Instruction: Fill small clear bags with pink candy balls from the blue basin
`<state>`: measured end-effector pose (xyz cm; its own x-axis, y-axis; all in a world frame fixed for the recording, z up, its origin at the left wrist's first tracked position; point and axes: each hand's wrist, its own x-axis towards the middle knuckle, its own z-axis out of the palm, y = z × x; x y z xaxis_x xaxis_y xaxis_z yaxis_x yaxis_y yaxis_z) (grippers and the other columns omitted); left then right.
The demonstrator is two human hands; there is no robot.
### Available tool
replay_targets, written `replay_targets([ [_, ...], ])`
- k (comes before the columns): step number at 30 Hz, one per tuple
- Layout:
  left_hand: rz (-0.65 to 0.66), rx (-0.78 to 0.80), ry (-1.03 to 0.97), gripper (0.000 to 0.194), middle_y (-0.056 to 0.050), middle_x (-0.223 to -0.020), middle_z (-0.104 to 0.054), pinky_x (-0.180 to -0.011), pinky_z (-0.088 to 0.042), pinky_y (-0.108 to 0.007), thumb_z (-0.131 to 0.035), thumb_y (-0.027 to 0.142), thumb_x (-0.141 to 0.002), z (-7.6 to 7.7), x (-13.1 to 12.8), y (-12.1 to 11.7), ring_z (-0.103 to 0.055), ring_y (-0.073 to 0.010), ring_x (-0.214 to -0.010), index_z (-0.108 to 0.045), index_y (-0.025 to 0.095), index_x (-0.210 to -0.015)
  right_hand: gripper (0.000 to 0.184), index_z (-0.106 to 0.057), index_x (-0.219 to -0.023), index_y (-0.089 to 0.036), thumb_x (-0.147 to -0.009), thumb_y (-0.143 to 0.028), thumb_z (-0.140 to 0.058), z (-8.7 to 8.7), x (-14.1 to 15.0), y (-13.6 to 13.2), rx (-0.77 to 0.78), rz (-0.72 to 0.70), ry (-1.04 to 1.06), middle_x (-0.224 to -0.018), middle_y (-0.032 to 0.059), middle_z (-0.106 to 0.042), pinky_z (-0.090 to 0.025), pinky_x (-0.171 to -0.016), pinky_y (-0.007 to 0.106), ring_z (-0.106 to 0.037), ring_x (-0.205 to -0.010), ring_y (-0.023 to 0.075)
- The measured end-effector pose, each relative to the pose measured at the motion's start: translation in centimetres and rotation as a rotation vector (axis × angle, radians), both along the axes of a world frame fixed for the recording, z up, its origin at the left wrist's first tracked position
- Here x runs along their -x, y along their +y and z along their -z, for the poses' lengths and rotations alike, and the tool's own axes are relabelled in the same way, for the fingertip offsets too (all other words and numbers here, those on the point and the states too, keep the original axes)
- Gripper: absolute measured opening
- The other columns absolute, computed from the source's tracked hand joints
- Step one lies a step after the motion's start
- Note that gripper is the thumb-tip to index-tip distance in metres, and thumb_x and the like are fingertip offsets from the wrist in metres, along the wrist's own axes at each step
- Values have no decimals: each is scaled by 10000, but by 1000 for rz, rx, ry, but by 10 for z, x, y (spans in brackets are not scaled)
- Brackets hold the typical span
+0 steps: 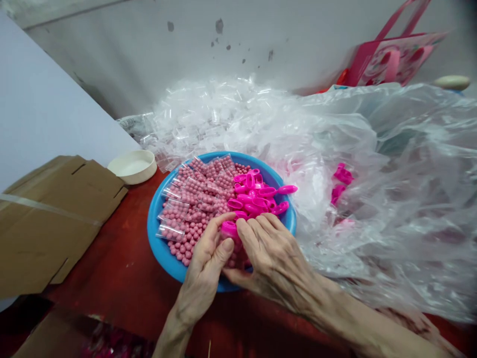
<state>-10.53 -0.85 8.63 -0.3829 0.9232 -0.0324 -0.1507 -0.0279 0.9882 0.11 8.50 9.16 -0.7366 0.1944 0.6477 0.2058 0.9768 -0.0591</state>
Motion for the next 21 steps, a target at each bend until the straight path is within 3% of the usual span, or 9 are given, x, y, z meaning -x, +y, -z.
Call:
replay_targets([
  [3, -22, 3, -39, 372, -32, -1224, -573, -938, -424, -252, -514, 304, -887, 1, -1, 0, -527, -179, -1120, -486, 251, -1255, 272, -595, -726, -104, -795, -338, -476, 3, 3, 0, -67, 16, 14, -607, 65, -535, -395, -555, 343, -490, -581, 218],
  [6, -59, 22, -55, 366, -27, -1003, -640, -708, -467, -209, -539, 313, -870, 2, -2, 0, -593, -132, -808, -497, 233, -1224, 196, -580, -677, -121, -748, -288, -506, 5, 6, 1, -107, 25, -13, -581, 51, -520, -366, -533, 333, -482, -547, 201],
  [9, -69, 18, -76, 303, 14, -738, -599, -515, -395, -188, -557, 310, -855, 2, -3, 0, -488, -80, -540, -524, 220, -1142, 191, -548, -629, -147, -742, -298, -521, 7, 8, -1, -91, 23, 12, -555, 35, -496, -349, -515, 330, -470, -521, 190],
  [12, -75, 2, -96, 225, 38, -656, -534, -486, -366, -170, -570, 302, -848, 1, -4, 1, -450, -64, -510, -539, 223, -1057, 201, -544, -650, -146, -746, -322, -543, 7, 7, -5, -2, 21, 58, -567, 36, -506, -371, -509, 331, -490, -529, 196],
  [15, -84, 3, -145, 242, 38, -681, -546, -501, -394, -162, -567, 303, -853, 0, -4, 2, -475, -64, -528, -519, 235, -1081, 282, -578, -889, -97, -733, -322, -645, 4, -1, -3, 323, -50, 22, -752, 87, -619, -464, -573, 341, -588, -675, 231],
  [18, -56, 16, -170, 328, 16, -737, -590, -508, -432, -182, -547, 327, -865, -1, -4, 3, -511, -78, -535, -483, 237, -1174, 482, -488, -1148, -147, -751, -328, -692, -5, -16, 8, 964, -169, 58, -894, 69, -666, -529, -622, 311, -646, -769, 205],
  [20, -27, 24, -132, 376, 13, -758, -600, -530, -456, -194, -539, 339, -869, -2, -5, 1, -523, -83, -549, -467, 244, -1226, 380, -493, -1097, -180, -786, -308, -670, -11, -22, 16, 1338, -195, 168, -790, 14, -659, -528, -576, 259, -646, -680, 155],
  [21, -16, 34, -98, 390, 13, -772, -605, -548, -466, -197, -530, 344, -874, -2, -6, 1, -528, -85, -564, -460, 254, -1247, 307, -510, -1035, -181, -797, -301, -662, -13, -23, 19, 1436, -192, 233, -737, -4, -643, -519, -550, 238, -633, -632, 136],
])
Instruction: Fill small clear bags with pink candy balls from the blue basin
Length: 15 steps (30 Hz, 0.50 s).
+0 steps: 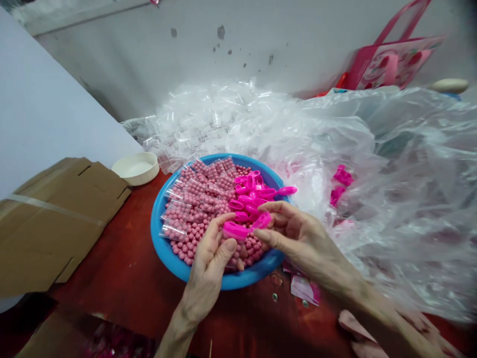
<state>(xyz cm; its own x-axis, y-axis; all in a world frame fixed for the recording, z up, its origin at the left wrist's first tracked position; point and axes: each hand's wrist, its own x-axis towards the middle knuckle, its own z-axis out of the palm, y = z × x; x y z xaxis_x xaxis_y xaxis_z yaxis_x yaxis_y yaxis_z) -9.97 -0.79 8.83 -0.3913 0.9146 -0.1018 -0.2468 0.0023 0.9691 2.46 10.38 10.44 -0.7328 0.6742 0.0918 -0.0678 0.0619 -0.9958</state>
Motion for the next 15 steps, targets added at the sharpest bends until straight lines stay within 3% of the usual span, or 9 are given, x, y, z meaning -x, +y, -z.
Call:
replay_targets([
  [1, 9, 14, 36, 398, 12, -799, -615, -571, -476, -200, -520, 347, -882, 0, 0, -1, -538, -88, -589, -453, 268, -1266, 240, -526, -978, -180, -810, -295, -653, -1, 1, 1, 30, 30, 32, -717, -9, -632, -514, -544, 227, -624, -614, 125],
  [3, 1, 30, 118, 404, -2, -961, -638, -686, -498, -211, -506, 342, -892, 1, -1, -3, -590, -107, -735, -446, 295, -1289, 132, -563, -922, -177, -854, -280, -610, -1, 6, -2, -136, 69, 50, -761, 10, -641, -524, -591, 235, -627, -656, 128],
  [6, -34, -9, 175, 419, 7, -1316, -514, -974, -406, -235, -496, 317, -901, 3, -1, -5, -508, -157, -1158, -432, 322, -1315, 233, -582, -1021, -132, -934, -321, -476, 6, 17, -13, -732, 90, -10, -915, 104, -649, -540, -693, 309, -634, -821, 202],
  [9, -37, -45, 142, 426, 40, -1401, -446, -1054, -325, -221, -466, 306, -918, 5, 0, -6, -384, -149, -1302, -404, 355, -1336, 477, -521, -1100, -52, -928, -474, -380, 15, 22, -20, -1150, 125, -85, -907, 161, -627, -537, -650, 352, -620, -814, 253],
  [12, -51, -84, 189, 392, 63, -1384, -474, -1062, -298, -177, -468, 287, -921, 5, 0, -6, -368, -122, -1317, -455, 360, -1306, 562, -514, -1058, -42, -926, -544, -299, 17, 23, -21, -1279, 138, -125, -866, 156, -614, -529, -599, 367, -611, -751, 256],
  [15, -54, -121, 185, 332, 65, -1308, -550, -1026, -340, -157, -480, 269, -916, 5, -1, -5, -451, -114, -1254, -535, 351, -1233, 424, -529, -976, -52, -929, -435, -355, 15, 24, -23, -1347, 201, -138, -820, 143, -602, -518, -576, 366, -603, -715, 255],
])
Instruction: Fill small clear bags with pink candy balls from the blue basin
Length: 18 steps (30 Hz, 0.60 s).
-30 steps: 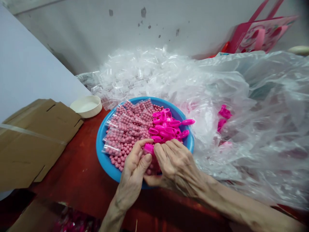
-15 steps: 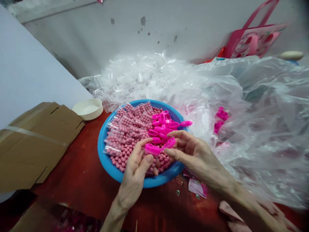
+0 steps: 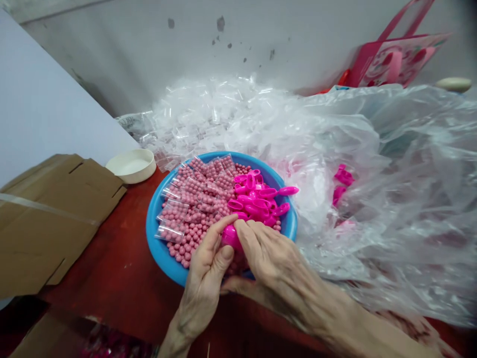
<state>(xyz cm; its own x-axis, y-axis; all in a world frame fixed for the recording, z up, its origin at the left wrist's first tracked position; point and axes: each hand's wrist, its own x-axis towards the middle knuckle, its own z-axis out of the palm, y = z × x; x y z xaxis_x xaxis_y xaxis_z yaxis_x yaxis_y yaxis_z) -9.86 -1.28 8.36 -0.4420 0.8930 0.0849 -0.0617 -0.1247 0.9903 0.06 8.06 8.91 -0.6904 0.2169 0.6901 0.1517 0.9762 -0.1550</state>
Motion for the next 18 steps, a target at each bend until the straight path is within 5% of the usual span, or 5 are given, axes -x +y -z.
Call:
replay_targets([
  [6, -53, 22, 33, 270, 27, -1101, -658, -839, -475, -178, -506, 268, -903, 0, -2, -3, -607, -128, -1023, -570, 296, -1164, 303, -561, -941, -27, -780, -282, -533, 4, 4, -9, -142, 116, -130, -691, 90, -563, -486, -488, 305, -585, -616, 216],
  [10, -79, 83, 115, 249, 27, -1078, -658, -796, -474, -168, -507, 283, -903, -1, -2, -2, -614, -117, -977, -576, 285, -1142, 279, -566, -895, -52, -774, -304, -561, 7, 4, -9, -95, 97, -112, -689, 80, -568, -469, -425, 312, -579, -570, 213],
  [15, -77, -2, 45, 286, 28, -1201, -613, -946, -418, -192, -514, 269, -898, -3, -3, 5, -553, -128, -1129, -547, 300, -1181, 470, -506, -1103, -22, -732, -271, -654, 8, 0, -6, 190, 41, -109, -976, 178, -626, -563, -650, 383, -628, -856, 290],
  [18, -9, -14, -31, 379, 19, -1312, -541, -1028, -359, -209, -516, 252, -896, -3, -2, 6, -446, -141, -1260, -484, 313, -1269, 688, -386, -1283, -22, -725, -261, -710, 13, -6, -6, 331, 30, -117, -1199, 209, -562, -523, -871, 425, -553, -1095, 303],
])
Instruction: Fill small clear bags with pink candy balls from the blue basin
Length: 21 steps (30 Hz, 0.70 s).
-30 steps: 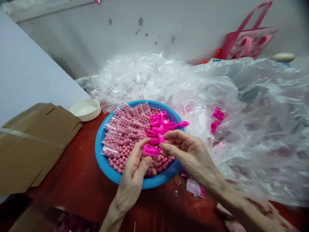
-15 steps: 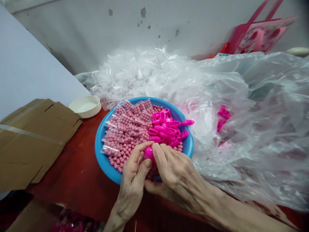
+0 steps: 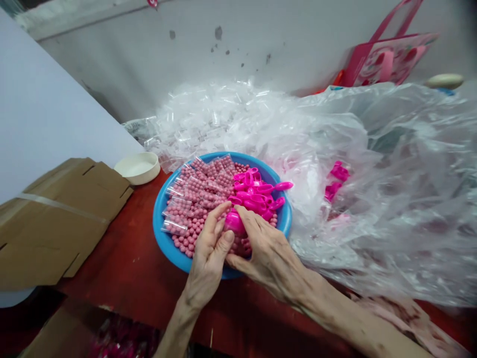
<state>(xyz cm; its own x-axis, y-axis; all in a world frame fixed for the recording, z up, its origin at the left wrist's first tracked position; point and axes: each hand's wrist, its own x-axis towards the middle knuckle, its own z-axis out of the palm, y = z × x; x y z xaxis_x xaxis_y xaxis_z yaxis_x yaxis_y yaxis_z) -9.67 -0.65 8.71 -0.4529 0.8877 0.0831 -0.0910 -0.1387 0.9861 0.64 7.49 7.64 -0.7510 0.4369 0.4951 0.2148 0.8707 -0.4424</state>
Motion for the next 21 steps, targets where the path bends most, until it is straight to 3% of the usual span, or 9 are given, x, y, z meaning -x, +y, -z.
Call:
replay_targets([
  [4, 17, -13, -102, 339, -31, -1230, -599, -963, -442, -262, -536, 256, -879, 2, 2, -3, -532, -182, -1173, -530, 260, -1217, 788, -317, -1368, -93, -741, -339, -726, 6, -10, 6, 37, -12, 15, -1289, 179, -516, -469, -959, 452, -502, -1173, 293],
  [8, -131, -1, -84, 315, -34, -1040, -673, -841, -510, -256, -615, 256, -823, 2, 3, -8, -638, -166, -974, -549, 229, -1129, 451, -464, -1254, -148, -851, -291, -607, -4, -20, 24, 70, 31, 50, -1144, 127, -597, -516, -855, 423, -584, -1017, 253],
  [10, -232, 32, 7, 296, -28, -959, -685, -795, -525, -246, -667, 250, -777, -1, 4, -10, -658, -159, -898, -560, 207, -1049, 251, -554, -1112, -165, -879, -259, -562, -12, -25, 36, 64, 67, 35, -988, 91, -627, -528, -764, 401, -604, -884, 233],
  [13, -371, 45, 169, 259, -24, -914, -678, -774, -531, -234, -709, 225, -732, -7, 8, -13, -661, -155, -865, -553, 182, -934, 96, -598, -951, -158, -888, -198, -538, -24, -26, 48, 38, 101, 3, -872, 67, -615, -507, -733, 388, -583, -822, 220],
  [16, -435, 25, 216, 252, -16, -926, -652, -724, -549, -225, -705, 210, -733, -6, 12, -14, -658, -143, -838, -538, 181, -920, 84, -603, -889, -145, -888, -146, -518, -30, -16, 54, -9, 112, -57, -855, 73, -607, -486, -762, 384, -559, -842, 221],
  [18, -467, 47, 263, 301, -22, -983, -633, -720, -552, -235, -684, 212, -754, -1, 14, -15, -651, -148, -870, -539, 194, -1017, 95, -603, -888, -139, -875, -109, -515, -29, -2, 55, -94, 105, -165, -875, 84, -602, -480, -755, 365, -544, -842, 220],
  [21, -484, 115, 552, 301, -46, -1091, -614, -852, -507, -313, -615, 214, -812, 6, 17, -19, -609, -182, -988, -557, 213, -1106, 146, -614, -872, -120, -835, -39, -498, -19, 23, 56, -238, 68, -312, -911, 117, -600, -472, -750, 372, -523, -865, 246],
])
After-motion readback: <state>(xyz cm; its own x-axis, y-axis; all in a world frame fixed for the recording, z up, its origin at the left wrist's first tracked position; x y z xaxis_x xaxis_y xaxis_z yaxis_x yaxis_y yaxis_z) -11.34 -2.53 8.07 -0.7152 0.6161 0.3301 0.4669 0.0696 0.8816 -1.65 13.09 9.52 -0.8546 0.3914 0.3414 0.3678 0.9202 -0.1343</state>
